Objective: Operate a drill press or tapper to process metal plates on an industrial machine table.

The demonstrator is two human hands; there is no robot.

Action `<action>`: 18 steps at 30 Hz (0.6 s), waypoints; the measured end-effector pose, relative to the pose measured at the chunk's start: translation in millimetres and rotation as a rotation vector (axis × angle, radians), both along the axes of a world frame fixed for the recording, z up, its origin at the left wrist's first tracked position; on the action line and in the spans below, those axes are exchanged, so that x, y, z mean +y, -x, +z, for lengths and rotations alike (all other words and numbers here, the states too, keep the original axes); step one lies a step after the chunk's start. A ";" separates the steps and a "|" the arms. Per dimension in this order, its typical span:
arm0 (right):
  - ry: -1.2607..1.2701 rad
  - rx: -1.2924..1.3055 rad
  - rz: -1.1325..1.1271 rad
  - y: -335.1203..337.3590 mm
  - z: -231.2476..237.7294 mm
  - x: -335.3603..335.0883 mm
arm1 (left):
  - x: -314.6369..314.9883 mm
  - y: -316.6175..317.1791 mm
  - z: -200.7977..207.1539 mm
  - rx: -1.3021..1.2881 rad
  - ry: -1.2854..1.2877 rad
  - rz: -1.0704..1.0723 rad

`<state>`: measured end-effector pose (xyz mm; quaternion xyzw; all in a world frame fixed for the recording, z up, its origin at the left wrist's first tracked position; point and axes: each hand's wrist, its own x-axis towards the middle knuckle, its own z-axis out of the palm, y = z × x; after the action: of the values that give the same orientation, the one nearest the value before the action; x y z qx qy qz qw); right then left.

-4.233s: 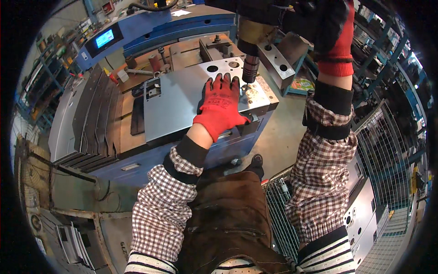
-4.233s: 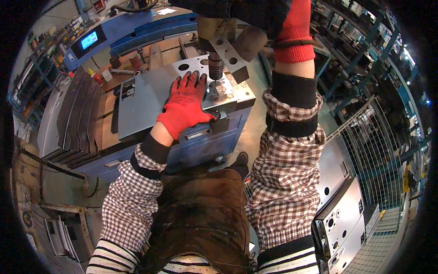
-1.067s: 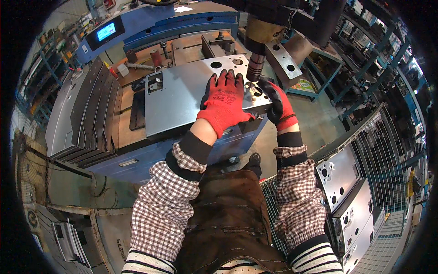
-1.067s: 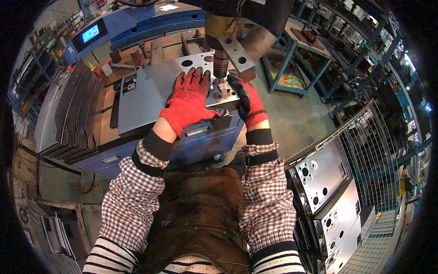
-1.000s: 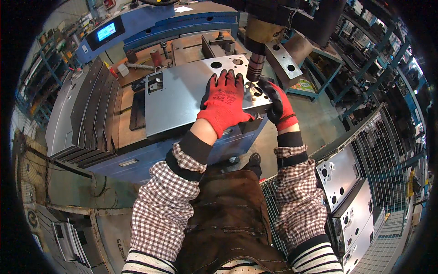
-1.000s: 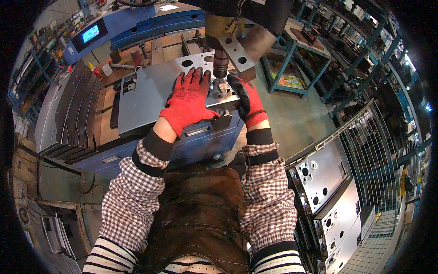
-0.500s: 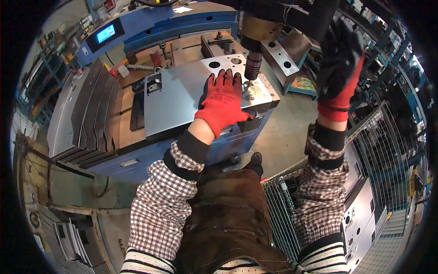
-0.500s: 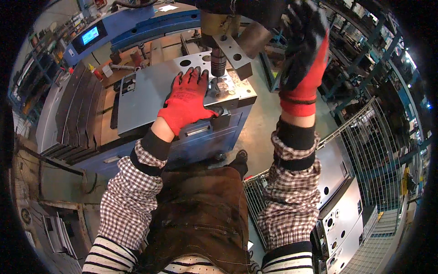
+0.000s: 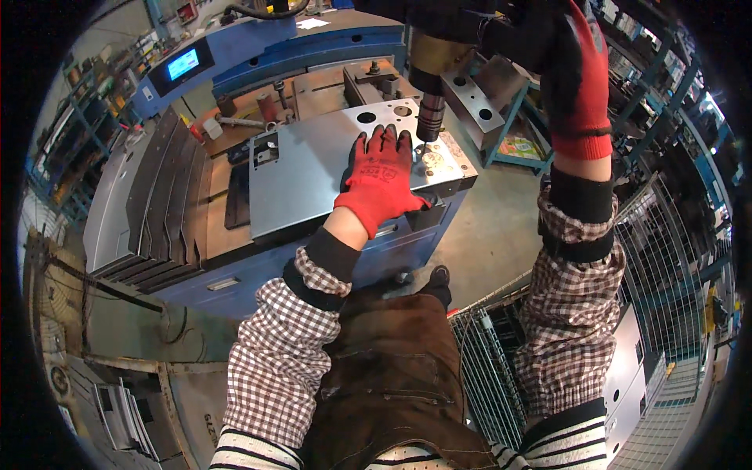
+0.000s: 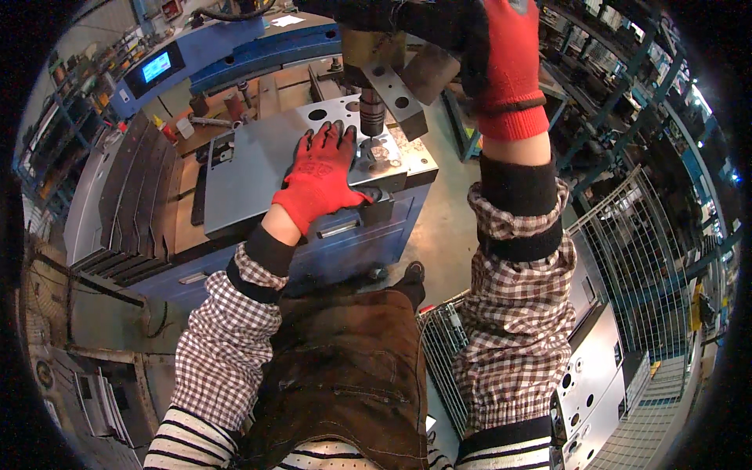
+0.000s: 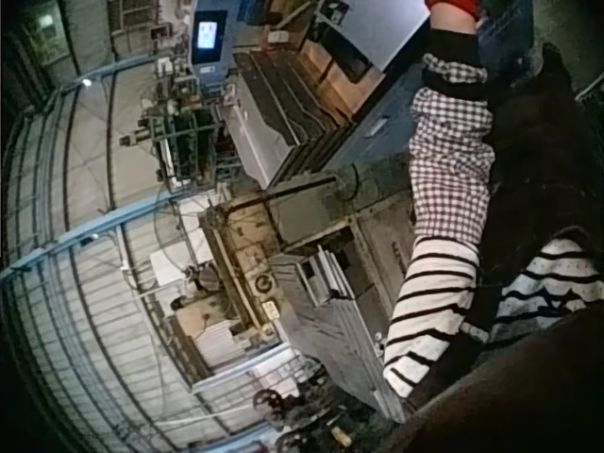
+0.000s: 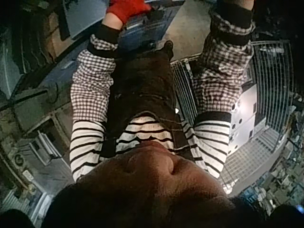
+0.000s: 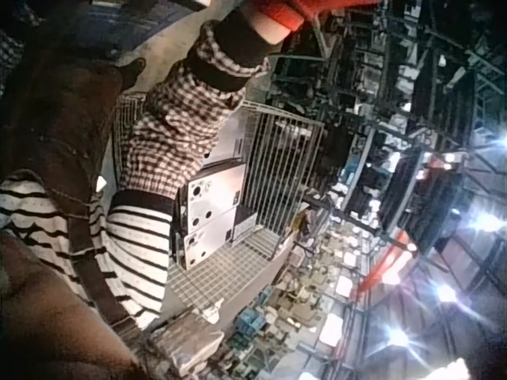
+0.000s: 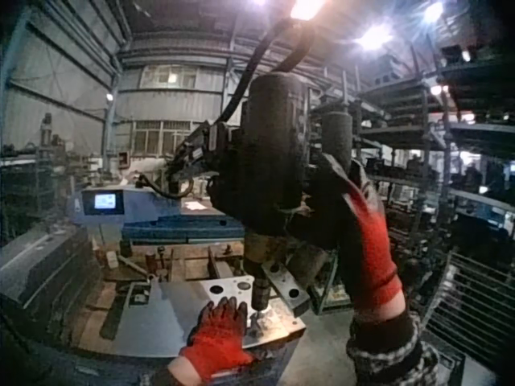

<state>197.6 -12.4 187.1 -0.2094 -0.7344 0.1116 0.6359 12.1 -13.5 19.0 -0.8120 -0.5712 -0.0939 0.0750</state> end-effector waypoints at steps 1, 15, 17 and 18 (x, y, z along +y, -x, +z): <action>-0.235 -0.162 -0.248 -7.0 0.5 7.4 | 0.4 -1.5 0.5 0.008 -0.003 -0.001; -0.583 -0.336 -0.718 -8.0 -2.3 35.0 | 1.5 -0.3 0.2 0.001 -0.003 -0.007; -0.648 -0.321 -0.782 -14.1 -3.5 44.9 | 1.7 -2.2 1.7 0.015 0.002 -0.004; -0.680 -0.314 -0.813 -14.0 -3.5 47.0 | 1.6 -2.8 1.8 0.021 0.005 -0.002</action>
<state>211.6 34.5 183.7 -0.2731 -0.6750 -0.4190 0.5424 14.9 -11.9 20.8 -0.8137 -0.5698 -0.0841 0.0786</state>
